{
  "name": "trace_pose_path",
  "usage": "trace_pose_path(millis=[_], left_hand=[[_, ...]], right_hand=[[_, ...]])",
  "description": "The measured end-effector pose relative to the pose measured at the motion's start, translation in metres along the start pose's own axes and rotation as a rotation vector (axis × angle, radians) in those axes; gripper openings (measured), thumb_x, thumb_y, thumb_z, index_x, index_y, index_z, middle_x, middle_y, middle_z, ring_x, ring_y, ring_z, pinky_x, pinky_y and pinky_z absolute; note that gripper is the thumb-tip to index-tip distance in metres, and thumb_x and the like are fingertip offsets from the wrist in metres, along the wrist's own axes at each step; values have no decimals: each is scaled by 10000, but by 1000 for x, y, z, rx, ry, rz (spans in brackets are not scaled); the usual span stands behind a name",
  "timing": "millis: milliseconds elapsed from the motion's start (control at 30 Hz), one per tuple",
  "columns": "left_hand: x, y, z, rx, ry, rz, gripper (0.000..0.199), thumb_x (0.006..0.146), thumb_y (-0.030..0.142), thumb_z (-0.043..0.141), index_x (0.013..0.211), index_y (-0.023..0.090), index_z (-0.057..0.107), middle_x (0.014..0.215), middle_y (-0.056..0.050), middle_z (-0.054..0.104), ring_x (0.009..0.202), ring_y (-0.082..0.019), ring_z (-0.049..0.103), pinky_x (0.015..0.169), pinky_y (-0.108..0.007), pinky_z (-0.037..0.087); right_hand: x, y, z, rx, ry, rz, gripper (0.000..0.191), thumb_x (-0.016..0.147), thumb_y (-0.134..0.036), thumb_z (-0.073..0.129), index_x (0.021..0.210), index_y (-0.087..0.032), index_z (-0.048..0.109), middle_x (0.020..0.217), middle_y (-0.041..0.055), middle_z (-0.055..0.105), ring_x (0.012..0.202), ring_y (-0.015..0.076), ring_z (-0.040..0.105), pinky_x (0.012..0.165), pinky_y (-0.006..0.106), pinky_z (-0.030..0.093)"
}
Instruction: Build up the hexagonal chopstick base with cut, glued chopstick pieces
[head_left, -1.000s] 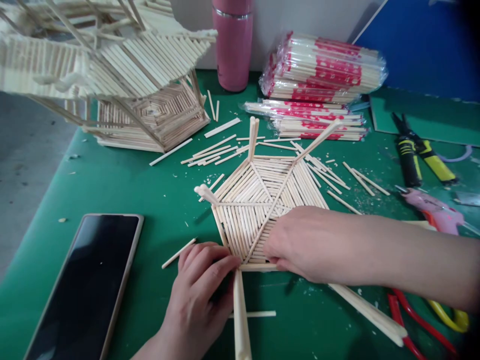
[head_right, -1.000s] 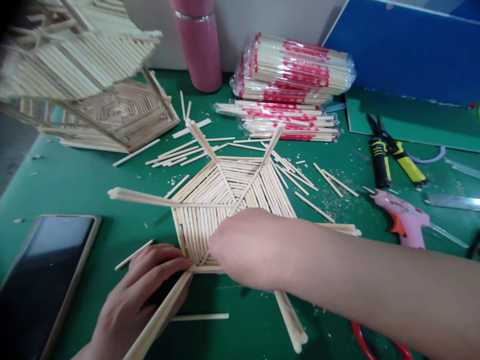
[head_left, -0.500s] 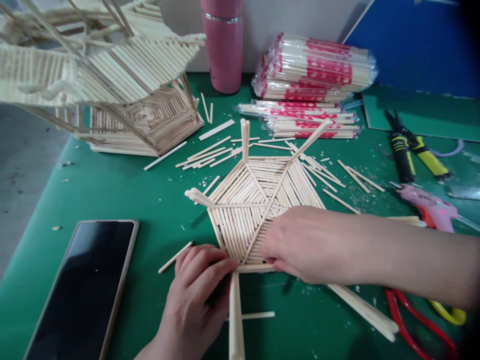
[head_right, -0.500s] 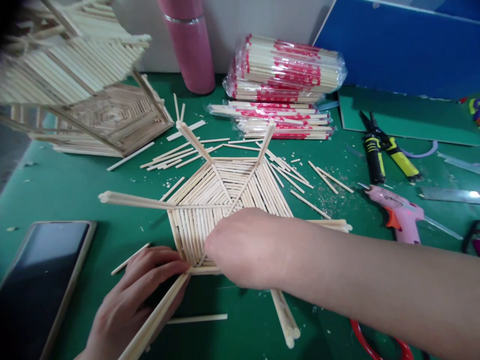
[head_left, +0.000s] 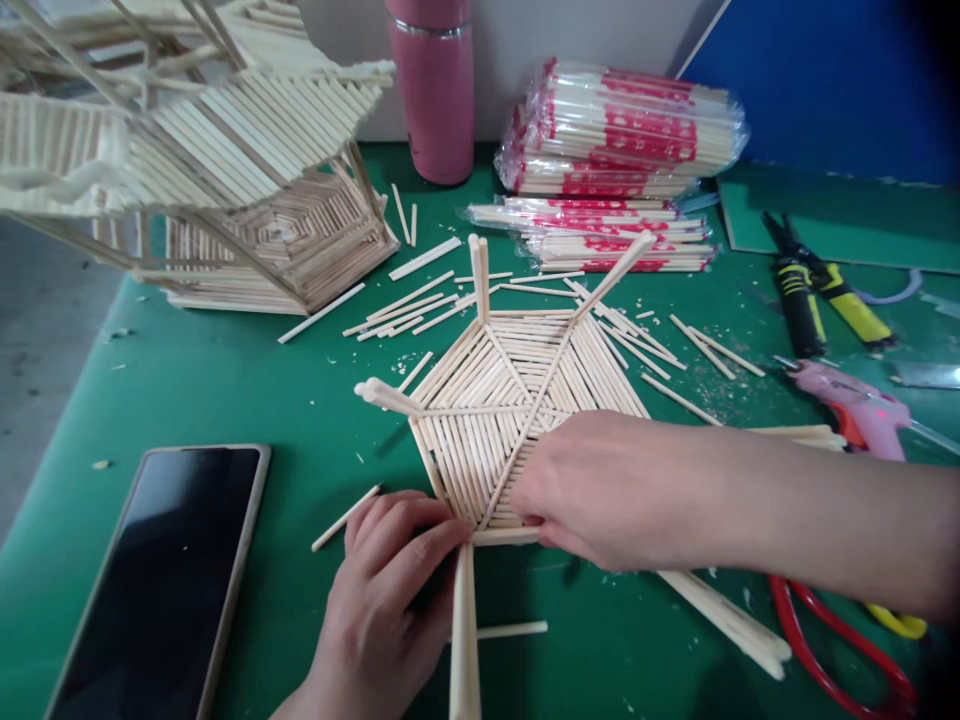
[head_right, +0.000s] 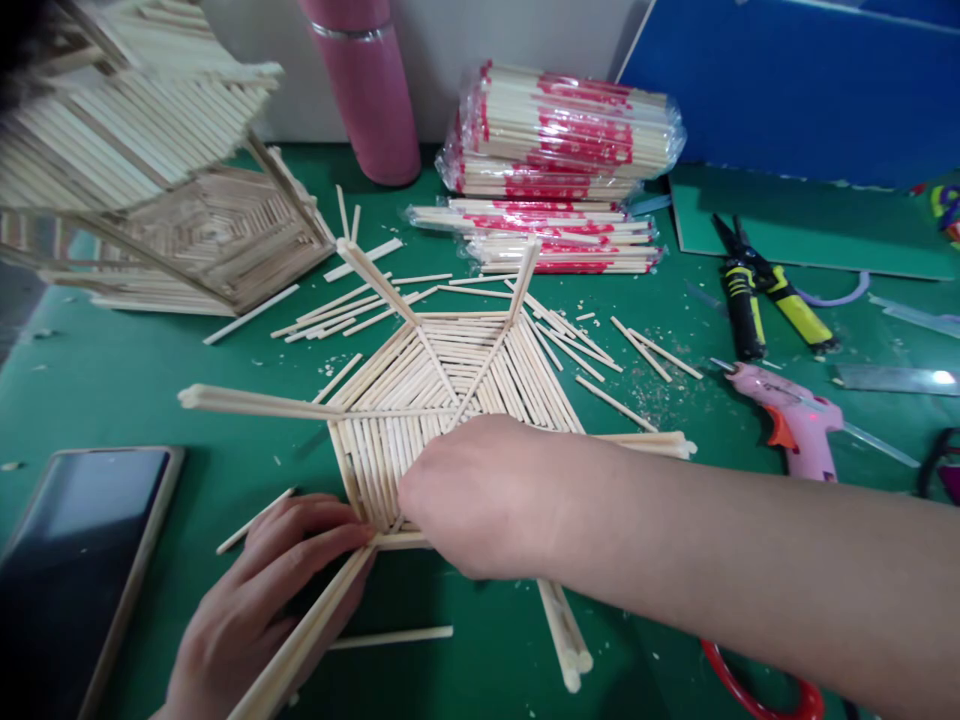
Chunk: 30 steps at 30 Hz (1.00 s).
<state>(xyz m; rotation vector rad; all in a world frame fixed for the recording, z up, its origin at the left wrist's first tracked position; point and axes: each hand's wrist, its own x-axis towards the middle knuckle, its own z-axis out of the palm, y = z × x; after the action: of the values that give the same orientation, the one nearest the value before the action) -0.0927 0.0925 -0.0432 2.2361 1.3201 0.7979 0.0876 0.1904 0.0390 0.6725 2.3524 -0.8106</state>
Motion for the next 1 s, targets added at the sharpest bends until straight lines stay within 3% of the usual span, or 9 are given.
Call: trace_pose_path(millis=[467, 800, 900, 1000], left_hand=[[8, 5, -6, 36, -22, 57, 167, 748, 135, 540, 898, 209, 541, 813, -10, 596, 732, -154, 573, 766, -326, 386], [1, 3, 0, 19, -11, -9, 284, 717, 76, 574, 976, 179, 514, 878, -44, 579, 830, -184, 547, 789, -346, 412], [0, 5, 0, 7, 0, -30, 298, 721, 90, 582, 993, 179, 500, 896, -50, 576, 841, -187, 541, 796, -353, 419], [-2, 10, -4, -35, 29, -104, 358, 713, 129, 597, 1047, 174, 473, 956, -72, 557, 886, -206, 539, 798, -355, 438]], right_hand=[[0, -1, 3, -21, 23, 9, 100, 735, -188, 566, 704, -190, 662, 599, 1, 619, 484, 115, 503, 383, 233, 217], [-4, -3, 0, 4, 27, 31, 131, 754, -204, 544, 716, -178, 667, 612, 17, 626, 490, 112, 498, 400, 229, 213], [-10, -3, -5, 38, 76, 48, 154, 773, -201, 523, 703, -176, 657, 606, 11, 610, 490, 102, 480, 414, 223, 225], [-24, -4, -14, 81, 252, 67, 142, 771, -180, 517, 688, -181, 632, 608, -12, 588, 505, 91, 453, 441, 217, 241]])
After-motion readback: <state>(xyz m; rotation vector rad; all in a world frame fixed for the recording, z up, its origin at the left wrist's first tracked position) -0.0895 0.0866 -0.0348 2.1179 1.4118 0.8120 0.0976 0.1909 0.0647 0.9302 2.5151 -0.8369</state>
